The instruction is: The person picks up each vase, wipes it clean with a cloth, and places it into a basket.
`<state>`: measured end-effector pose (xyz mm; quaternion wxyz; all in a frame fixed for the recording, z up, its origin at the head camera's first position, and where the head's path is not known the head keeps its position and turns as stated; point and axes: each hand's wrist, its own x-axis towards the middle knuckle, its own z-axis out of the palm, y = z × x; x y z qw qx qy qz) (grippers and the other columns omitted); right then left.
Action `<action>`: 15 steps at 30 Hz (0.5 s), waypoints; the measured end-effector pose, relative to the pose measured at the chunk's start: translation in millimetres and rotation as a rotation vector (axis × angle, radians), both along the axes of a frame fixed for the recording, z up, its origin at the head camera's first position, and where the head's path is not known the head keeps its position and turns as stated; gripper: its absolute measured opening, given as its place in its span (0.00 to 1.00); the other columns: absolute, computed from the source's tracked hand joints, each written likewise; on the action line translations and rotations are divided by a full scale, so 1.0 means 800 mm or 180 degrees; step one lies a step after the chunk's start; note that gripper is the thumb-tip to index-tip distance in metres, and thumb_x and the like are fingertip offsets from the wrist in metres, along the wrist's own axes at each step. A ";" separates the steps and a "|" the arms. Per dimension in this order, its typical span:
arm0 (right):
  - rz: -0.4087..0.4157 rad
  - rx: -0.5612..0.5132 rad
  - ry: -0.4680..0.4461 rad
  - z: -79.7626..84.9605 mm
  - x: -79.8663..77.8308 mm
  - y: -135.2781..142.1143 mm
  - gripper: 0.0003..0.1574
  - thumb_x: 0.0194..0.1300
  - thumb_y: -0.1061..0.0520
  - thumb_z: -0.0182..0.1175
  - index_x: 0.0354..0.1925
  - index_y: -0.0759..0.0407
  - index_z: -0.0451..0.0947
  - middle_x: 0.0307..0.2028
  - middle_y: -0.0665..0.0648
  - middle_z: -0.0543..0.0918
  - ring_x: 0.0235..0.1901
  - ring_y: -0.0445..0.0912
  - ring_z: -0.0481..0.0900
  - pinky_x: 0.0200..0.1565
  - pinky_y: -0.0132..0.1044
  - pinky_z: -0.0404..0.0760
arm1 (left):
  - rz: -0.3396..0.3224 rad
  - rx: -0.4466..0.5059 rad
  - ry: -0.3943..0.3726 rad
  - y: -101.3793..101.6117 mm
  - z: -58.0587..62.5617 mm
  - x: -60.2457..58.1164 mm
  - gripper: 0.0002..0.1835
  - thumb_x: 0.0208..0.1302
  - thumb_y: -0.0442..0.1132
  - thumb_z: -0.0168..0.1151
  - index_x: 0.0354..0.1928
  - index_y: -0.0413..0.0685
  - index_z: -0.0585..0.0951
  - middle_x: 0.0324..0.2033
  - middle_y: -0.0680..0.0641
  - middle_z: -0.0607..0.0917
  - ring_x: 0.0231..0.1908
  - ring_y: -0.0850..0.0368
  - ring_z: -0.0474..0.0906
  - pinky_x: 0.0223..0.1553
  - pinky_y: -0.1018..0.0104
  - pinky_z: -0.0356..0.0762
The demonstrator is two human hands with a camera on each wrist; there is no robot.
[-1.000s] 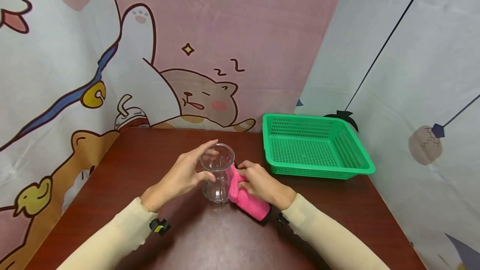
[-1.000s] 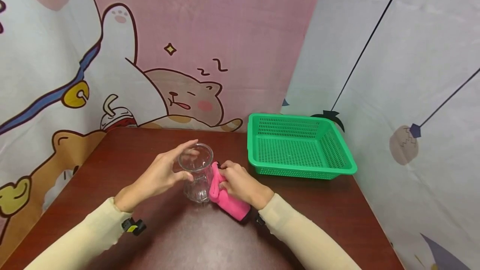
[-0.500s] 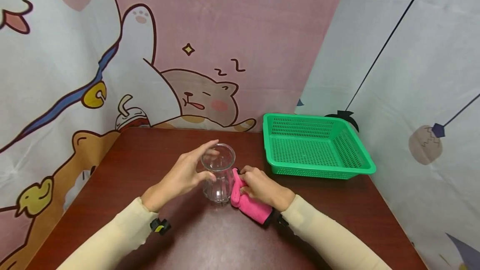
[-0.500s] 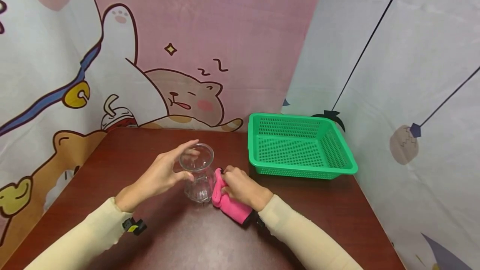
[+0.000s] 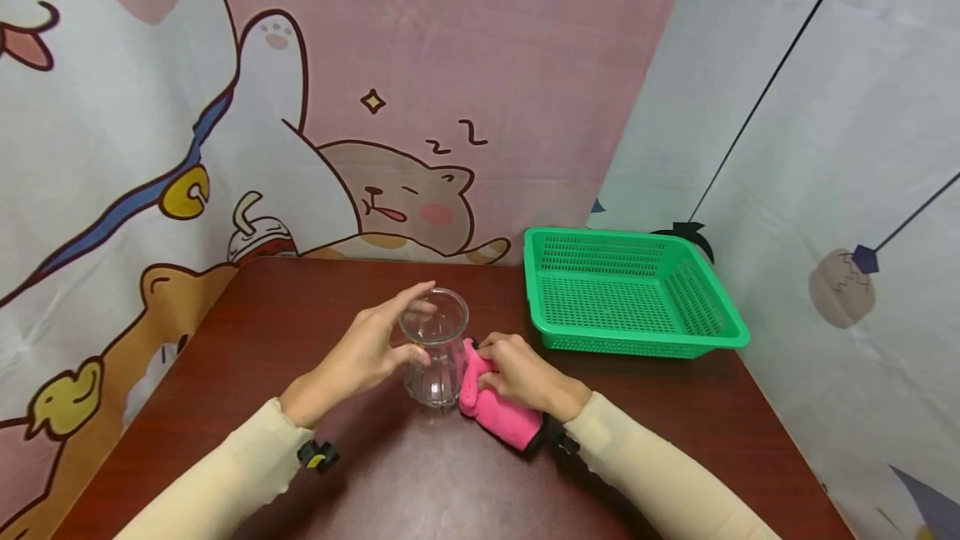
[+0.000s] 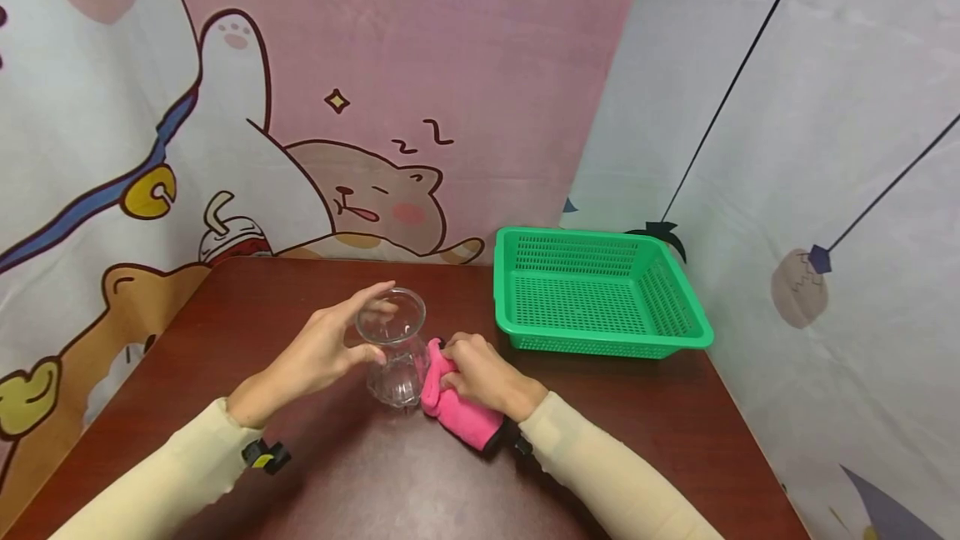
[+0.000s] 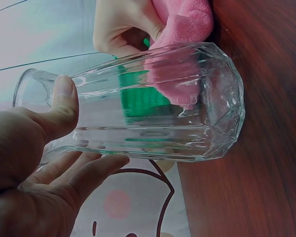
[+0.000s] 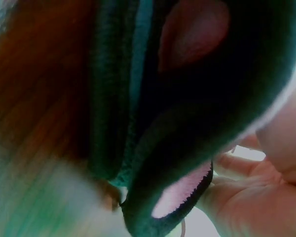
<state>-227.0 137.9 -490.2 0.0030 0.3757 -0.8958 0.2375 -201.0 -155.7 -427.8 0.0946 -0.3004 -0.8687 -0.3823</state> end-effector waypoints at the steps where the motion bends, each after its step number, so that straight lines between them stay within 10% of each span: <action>1: -0.0027 -0.0017 -0.0043 0.001 0.001 0.000 0.05 0.74 0.65 0.79 0.44 0.55 0.95 0.52 0.61 0.94 0.52 0.52 0.94 0.56 0.46 0.95 | -0.0002 -0.0002 -0.0002 0.000 0.000 0.000 0.60 0.56 0.32 0.91 0.89 0.47 0.69 0.65 0.41 0.94 0.64 0.45 0.94 0.70 0.40 0.88; 15: -0.0156 -0.0209 -0.0118 0.002 0.001 0.000 0.07 0.73 0.63 0.80 0.48 0.57 0.96 0.53 0.59 0.95 0.56 0.50 0.94 0.60 0.47 0.95 | -0.0009 0.0008 0.0078 -0.002 -0.003 -0.001 0.59 0.56 0.32 0.90 0.89 0.46 0.69 0.64 0.41 0.94 0.63 0.44 0.94 0.69 0.38 0.88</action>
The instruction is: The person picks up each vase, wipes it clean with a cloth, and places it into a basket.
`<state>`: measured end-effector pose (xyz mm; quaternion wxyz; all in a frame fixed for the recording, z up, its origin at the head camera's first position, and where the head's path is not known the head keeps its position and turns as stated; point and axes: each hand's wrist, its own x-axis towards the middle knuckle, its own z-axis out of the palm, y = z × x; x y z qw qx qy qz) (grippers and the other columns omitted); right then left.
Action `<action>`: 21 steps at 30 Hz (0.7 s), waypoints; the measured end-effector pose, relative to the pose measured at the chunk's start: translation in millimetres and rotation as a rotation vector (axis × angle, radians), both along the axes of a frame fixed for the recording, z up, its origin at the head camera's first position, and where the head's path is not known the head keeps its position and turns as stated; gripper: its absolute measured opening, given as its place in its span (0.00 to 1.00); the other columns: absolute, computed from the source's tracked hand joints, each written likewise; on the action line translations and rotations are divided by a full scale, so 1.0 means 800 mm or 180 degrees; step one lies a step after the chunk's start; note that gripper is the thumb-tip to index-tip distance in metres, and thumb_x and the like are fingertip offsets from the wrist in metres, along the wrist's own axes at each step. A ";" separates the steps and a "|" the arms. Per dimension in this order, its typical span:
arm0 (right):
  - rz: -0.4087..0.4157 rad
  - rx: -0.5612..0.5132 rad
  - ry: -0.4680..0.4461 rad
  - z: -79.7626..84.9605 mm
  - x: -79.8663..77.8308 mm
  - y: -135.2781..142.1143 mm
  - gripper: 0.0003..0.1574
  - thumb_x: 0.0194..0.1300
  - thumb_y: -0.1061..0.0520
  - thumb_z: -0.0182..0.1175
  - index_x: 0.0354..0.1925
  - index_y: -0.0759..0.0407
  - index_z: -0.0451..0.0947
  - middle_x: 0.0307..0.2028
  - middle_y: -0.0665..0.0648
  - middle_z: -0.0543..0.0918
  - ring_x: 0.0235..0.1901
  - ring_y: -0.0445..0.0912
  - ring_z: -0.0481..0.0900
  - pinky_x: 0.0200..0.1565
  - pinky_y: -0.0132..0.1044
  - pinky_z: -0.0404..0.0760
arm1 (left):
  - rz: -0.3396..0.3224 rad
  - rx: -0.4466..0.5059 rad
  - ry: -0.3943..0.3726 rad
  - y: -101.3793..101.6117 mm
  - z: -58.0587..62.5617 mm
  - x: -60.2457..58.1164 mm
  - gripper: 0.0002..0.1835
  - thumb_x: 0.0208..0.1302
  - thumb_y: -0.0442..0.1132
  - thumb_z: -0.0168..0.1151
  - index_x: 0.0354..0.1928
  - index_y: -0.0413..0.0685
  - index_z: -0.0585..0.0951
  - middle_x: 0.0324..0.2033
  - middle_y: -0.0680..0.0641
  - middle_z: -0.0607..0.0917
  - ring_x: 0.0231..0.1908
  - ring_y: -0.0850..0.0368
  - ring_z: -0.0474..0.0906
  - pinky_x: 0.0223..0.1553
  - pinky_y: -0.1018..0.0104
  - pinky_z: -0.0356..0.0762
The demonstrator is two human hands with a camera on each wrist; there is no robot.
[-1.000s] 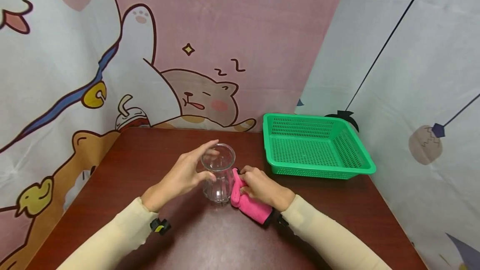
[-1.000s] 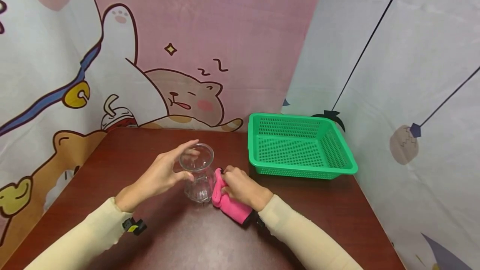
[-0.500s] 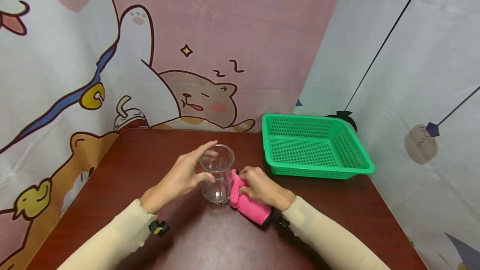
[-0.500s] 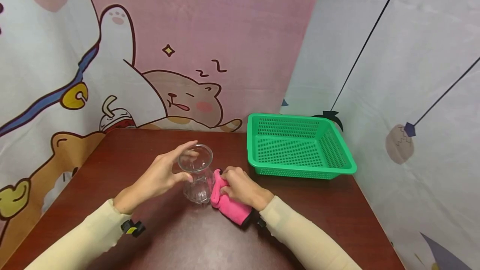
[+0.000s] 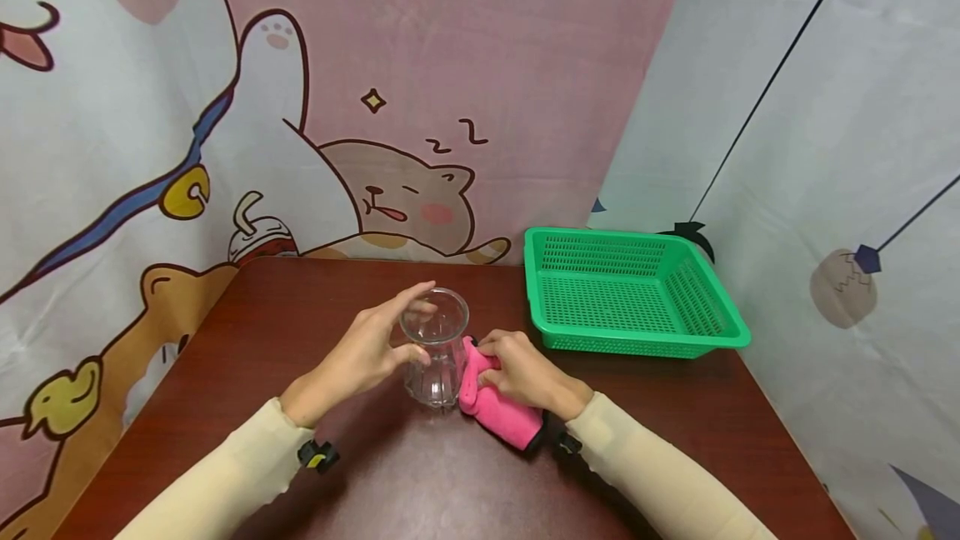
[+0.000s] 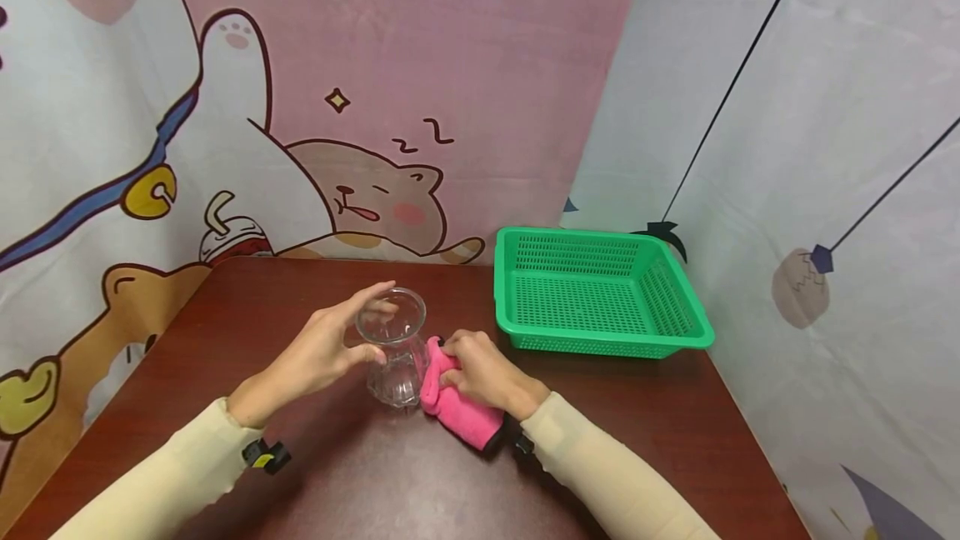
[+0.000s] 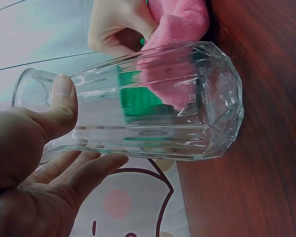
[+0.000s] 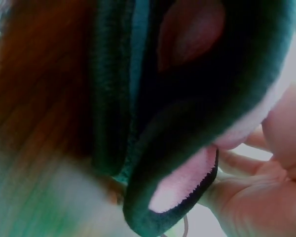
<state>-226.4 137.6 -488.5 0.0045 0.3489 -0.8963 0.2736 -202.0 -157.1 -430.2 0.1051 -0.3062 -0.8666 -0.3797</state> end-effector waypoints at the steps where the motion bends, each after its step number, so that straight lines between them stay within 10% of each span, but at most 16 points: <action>1: -0.0009 -0.0018 0.0022 0.000 0.000 0.000 0.07 0.73 0.63 0.80 0.48 0.58 0.97 0.53 0.60 0.95 0.56 0.51 0.94 0.60 0.47 0.95 | -0.0002 -0.0001 0.0003 0.000 0.000 0.000 0.59 0.56 0.33 0.90 0.89 0.46 0.69 0.64 0.41 0.94 0.63 0.44 0.94 0.69 0.38 0.88; 13: -0.0152 -0.0290 0.0223 0.027 0.002 -0.005 0.17 0.70 0.62 0.83 0.56 0.62 0.97 0.55 0.57 0.96 0.56 0.50 0.95 0.60 0.49 0.94 | -0.0034 -0.0002 0.0077 0.000 0.003 0.003 0.58 0.57 0.32 0.91 0.89 0.49 0.70 0.63 0.42 0.95 0.62 0.45 0.95 0.66 0.39 0.90; 21: -0.0164 -0.0546 0.0156 0.043 0.001 -0.007 0.21 0.69 0.62 0.84 0.59 0.59 0.96 0.56 0.56 0.96 0.57 0.49 0.94 0.60 0.48 0.94 | -0.0354 0.0311 0.0342 -0.017 -0.043 -0.030 0.57 0.63 0.47 0.89 0.91 0.63 0.68 0.65 0.53 0.94 0.63 0.59 0.93 0.65 0.52 0.91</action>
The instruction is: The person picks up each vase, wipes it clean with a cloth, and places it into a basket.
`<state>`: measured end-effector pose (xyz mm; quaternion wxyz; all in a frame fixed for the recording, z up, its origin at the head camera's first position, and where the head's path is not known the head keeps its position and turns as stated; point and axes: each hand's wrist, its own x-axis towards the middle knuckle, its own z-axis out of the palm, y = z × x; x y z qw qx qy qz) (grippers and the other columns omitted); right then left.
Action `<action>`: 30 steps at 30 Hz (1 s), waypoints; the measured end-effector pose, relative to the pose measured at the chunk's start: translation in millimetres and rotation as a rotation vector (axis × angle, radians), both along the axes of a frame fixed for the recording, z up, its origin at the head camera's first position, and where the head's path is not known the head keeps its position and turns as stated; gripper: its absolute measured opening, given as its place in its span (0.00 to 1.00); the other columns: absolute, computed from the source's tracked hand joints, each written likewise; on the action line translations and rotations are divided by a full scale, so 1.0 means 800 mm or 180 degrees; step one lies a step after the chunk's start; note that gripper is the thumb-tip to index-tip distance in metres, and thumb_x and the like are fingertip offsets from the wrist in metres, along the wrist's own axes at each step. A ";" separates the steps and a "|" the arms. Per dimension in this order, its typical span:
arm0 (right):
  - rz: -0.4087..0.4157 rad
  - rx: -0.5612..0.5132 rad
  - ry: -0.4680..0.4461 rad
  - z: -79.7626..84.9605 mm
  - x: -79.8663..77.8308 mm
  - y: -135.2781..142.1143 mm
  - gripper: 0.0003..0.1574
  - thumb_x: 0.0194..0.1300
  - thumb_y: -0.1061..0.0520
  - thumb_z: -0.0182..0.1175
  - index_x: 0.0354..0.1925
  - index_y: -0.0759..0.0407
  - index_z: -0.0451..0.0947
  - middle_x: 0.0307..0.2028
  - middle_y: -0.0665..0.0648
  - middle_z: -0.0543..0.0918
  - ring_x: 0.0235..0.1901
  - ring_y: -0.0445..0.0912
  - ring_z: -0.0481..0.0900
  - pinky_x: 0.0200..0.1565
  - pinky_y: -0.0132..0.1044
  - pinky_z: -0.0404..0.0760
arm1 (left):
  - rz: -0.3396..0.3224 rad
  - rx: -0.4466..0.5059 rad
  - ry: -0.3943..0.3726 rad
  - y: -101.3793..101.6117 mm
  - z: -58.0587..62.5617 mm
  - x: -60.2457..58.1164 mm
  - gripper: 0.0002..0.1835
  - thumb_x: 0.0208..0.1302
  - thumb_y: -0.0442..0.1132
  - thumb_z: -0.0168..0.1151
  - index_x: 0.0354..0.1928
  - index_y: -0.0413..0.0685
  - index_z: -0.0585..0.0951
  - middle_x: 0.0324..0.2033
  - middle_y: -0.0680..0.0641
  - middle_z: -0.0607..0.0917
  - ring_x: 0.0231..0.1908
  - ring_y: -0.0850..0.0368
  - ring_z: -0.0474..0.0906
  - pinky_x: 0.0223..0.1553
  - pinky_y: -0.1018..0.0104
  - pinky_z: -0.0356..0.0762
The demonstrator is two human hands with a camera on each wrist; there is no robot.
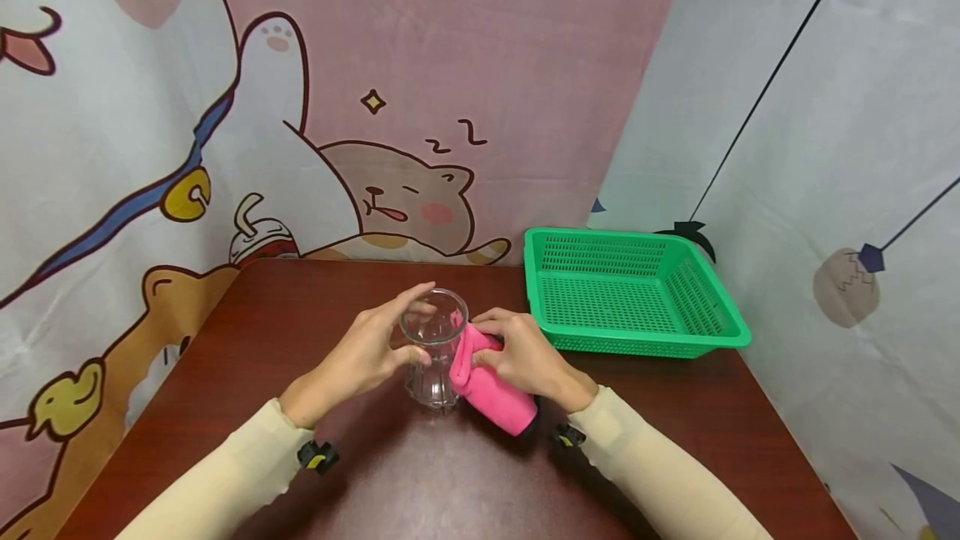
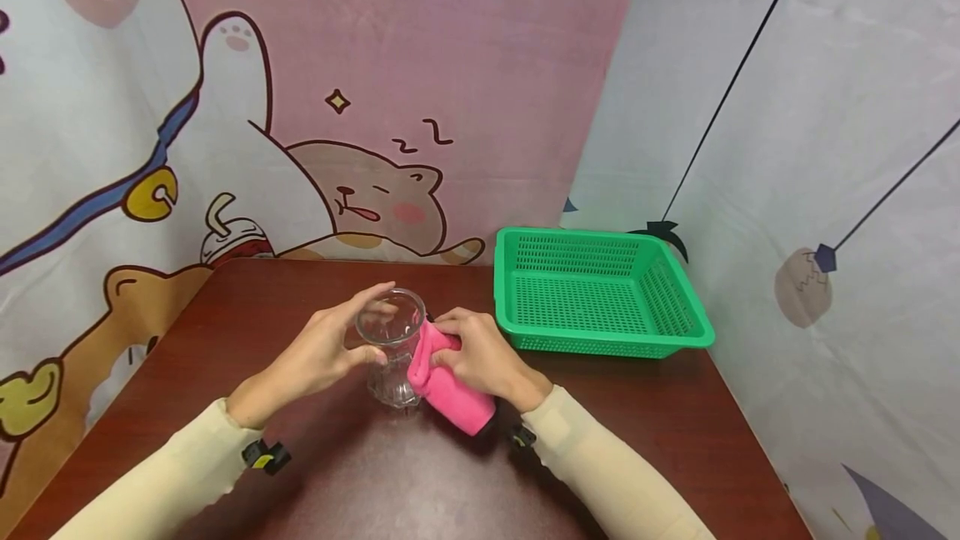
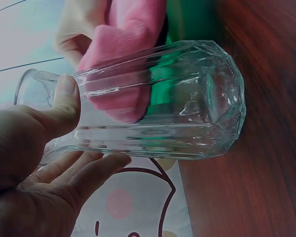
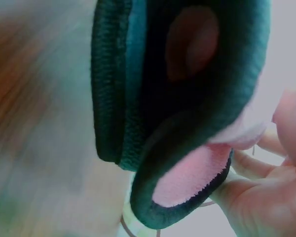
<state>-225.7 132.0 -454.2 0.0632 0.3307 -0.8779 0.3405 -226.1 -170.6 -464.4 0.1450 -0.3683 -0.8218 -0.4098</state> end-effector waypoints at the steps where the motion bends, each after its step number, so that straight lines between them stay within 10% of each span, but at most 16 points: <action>1: -0.0005 -0.0032 -0.0016 0.002 0.000 0.000 0.21 0.69 0.62 0.84 0.59 0.58 0.96 0.57 0.56 0.95 0.57 0.48 0.94 0.60 0.48 0.94 | 0.0019 -0.0019 -0.0024 0.000 0.002 0.002 0.57 0.63 0.46 0.90 0.91 0.62 0.68 0.65 0.53 0.94 0.63 0.58 0.93 0.65 0.50 0.91; 8: -0.0040 -0.0273 -0.0069 0.012 0.000 -0.003 0.22 0.68 0.63 0.85 0.60 0.57 0.96 0.58 0.55 0.95 0.58 0.48 0.94 0.60 0.45 0.94 | 0.0312 -0.0333 -0.0220 0.016 0.045 0.031 0.58 0.56 0.34 0.91 0.88 0.46 0.70 0.63 0.42 0.95 0.62 0.44 0.95 0.65 0.40 0.91; 30: -0.0065 -0.0879 -0.0174 0.020 0.001 0.002 0.24 0.69 0.65 0.82 0.62 0.57 0.96 0.61 0.56 0.94 0.61 0.50 0.94 0.57 0.36 0.94 | 0.0400 -0.0411 -0.0275 0.017 0.047 0.032 0.59 0.56 0.32 0.91 0.89 0.46 0.69 0.64 0.43 0.95 0.64 0.44 0.94 0.68 0.37 0.89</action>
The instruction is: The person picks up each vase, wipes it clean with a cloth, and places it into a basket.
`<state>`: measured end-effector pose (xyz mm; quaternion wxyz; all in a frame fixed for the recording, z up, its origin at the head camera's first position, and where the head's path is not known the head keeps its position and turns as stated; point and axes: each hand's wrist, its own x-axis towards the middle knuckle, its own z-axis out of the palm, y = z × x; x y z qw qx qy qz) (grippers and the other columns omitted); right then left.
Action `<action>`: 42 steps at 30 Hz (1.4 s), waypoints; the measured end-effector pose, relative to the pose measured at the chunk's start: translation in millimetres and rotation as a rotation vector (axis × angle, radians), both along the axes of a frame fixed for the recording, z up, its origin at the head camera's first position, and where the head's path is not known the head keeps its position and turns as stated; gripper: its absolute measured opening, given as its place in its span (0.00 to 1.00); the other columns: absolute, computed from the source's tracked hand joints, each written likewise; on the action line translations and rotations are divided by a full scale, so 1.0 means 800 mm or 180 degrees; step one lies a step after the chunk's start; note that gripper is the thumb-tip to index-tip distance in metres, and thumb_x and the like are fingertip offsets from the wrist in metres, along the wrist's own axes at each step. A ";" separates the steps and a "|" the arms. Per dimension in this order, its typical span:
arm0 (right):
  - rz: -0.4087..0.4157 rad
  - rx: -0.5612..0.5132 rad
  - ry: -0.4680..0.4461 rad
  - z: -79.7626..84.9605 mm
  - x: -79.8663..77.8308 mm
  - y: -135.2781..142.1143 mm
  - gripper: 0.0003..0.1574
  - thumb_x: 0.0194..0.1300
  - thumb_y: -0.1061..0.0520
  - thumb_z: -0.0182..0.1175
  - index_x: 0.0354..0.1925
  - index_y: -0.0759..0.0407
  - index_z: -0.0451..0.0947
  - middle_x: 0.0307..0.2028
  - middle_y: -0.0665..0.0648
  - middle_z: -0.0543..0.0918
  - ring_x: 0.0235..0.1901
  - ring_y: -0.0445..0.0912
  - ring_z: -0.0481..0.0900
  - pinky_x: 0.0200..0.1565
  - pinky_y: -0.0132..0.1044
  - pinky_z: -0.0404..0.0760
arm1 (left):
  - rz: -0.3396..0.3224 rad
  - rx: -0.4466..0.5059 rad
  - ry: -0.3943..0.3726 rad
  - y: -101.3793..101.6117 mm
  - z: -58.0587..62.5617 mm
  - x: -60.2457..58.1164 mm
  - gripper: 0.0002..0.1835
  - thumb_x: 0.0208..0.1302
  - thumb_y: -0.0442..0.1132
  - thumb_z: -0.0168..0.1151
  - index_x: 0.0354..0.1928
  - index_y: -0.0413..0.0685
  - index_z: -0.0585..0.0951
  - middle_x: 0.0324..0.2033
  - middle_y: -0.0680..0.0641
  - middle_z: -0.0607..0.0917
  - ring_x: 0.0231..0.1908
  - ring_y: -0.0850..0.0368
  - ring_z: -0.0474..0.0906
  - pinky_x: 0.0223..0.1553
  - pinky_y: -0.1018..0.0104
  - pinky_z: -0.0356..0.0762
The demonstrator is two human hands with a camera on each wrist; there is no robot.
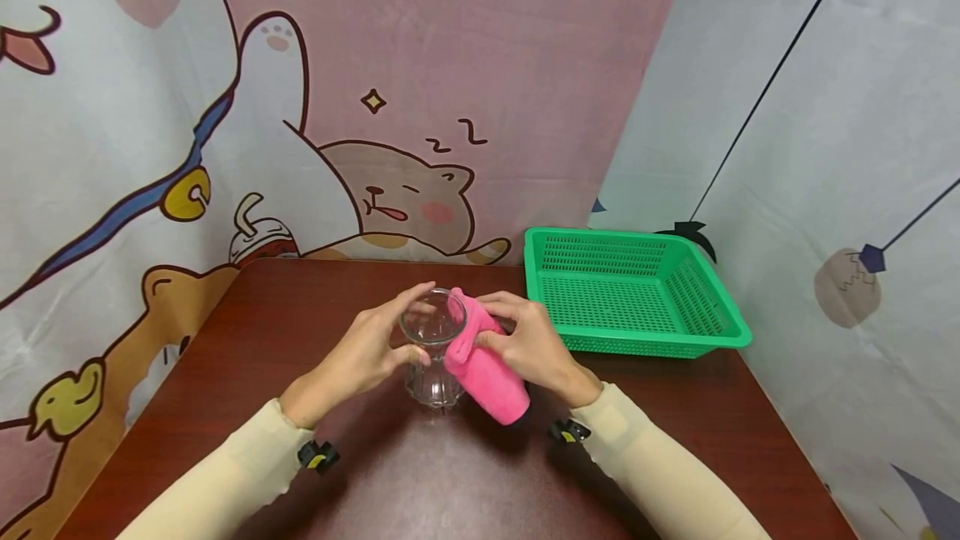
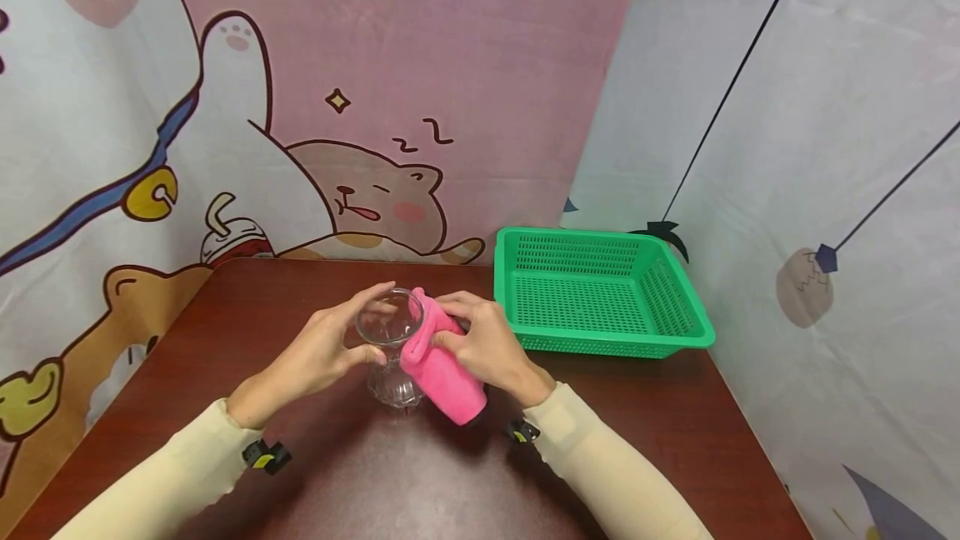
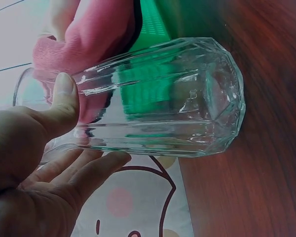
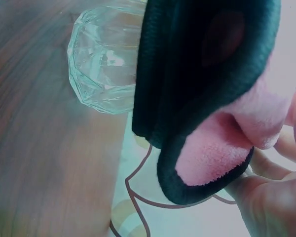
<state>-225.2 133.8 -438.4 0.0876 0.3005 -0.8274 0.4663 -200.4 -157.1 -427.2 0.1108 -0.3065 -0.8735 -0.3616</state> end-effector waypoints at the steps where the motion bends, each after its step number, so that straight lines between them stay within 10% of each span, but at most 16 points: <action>1: -0.0006 -0.0032 -0.0042 0.001 0.000 0.001 0.24 0.69 0.66 0.82 0.62 0.57 0.95 0.61 0.55 0.94 0.60 0.49 0.94 0.57 0.36 0.95 | -0.0001 0.0005 -0.0013 0.000 0.000 0.000 0.59 0.56 0.32 0.91 0.89 0.46 0.69 0.64 0.43 0.95 0.64 0.44 0.94 0.69 0.37 0.88; 42: 0.0067 0.0576 0.0274 0.004 0.004 -0.003 0.20 0.73 0.62 0.80 0.61 0.57 0.96 0.61 0.58 0.94 0.56 0.50 0.93 0.53 0.40 0.93 | 0.0000 -0.0018 0.0089 0.000 0.000 0.003 0.57 0.57 0.32 0.90 0.88 0.45 0.69 0.63 0.41 0.95 0.64 0.43 0.94 0.67 0.38 0.90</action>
